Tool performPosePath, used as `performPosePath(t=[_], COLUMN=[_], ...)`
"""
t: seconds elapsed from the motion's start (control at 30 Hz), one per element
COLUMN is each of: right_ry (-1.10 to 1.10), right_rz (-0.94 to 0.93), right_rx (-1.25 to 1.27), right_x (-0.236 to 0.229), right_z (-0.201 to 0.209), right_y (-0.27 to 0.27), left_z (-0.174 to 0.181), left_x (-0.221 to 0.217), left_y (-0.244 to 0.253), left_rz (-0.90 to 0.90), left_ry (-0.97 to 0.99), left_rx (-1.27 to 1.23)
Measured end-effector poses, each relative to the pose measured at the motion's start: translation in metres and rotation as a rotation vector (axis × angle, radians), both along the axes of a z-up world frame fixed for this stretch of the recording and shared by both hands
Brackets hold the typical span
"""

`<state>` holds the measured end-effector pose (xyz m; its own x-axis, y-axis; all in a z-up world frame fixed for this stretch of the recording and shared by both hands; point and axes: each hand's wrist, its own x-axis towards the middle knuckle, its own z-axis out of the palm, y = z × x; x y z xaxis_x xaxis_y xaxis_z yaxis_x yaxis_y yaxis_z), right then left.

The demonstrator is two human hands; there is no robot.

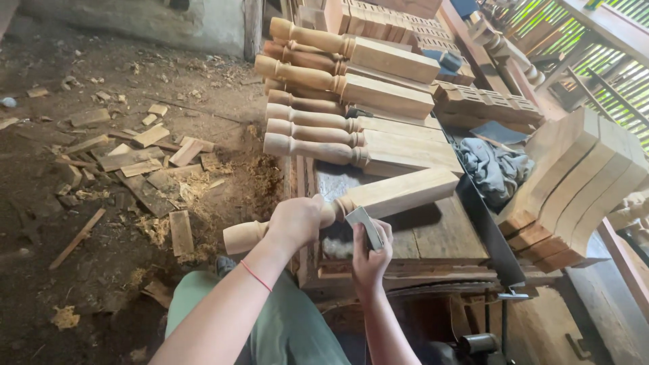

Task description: Sanding carved wooden furniture legs by hand using a piece of sandpaper.

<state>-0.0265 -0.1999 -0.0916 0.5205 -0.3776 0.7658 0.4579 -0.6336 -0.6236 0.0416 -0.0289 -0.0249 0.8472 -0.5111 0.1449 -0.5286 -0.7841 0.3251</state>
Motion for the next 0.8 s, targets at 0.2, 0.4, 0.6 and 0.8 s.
performPosePath(t=[0.2,0.4,0.6,0.8], right_ry=[0.007,0.036,0.041,0.168], right_rz=[-0.094,-0.185,-0.197,-0.250], right_rx=[-0.141,-0.167,-0.359,-0.536], right_x=[-0.005,-0.006,0.003,-0.006], right_z=[0.015,0.005,0.006,0.007], right_y=[0.009,-0.007,-0.015,-0.021], left_z=[-0.001,-0.007,-0.015,-0.017], left_x=[-0.007,-0.011,-0.009,-0.011], left_y=[-0.005,-0.011,-0.015,-0.016], left_rz=[-0.011,0.034,0.044,0.061], left_ry=[-0.067,-0.137,-0.163,-0.179], left_rx=[-0.043,-0.016,-0.053,-0.079])
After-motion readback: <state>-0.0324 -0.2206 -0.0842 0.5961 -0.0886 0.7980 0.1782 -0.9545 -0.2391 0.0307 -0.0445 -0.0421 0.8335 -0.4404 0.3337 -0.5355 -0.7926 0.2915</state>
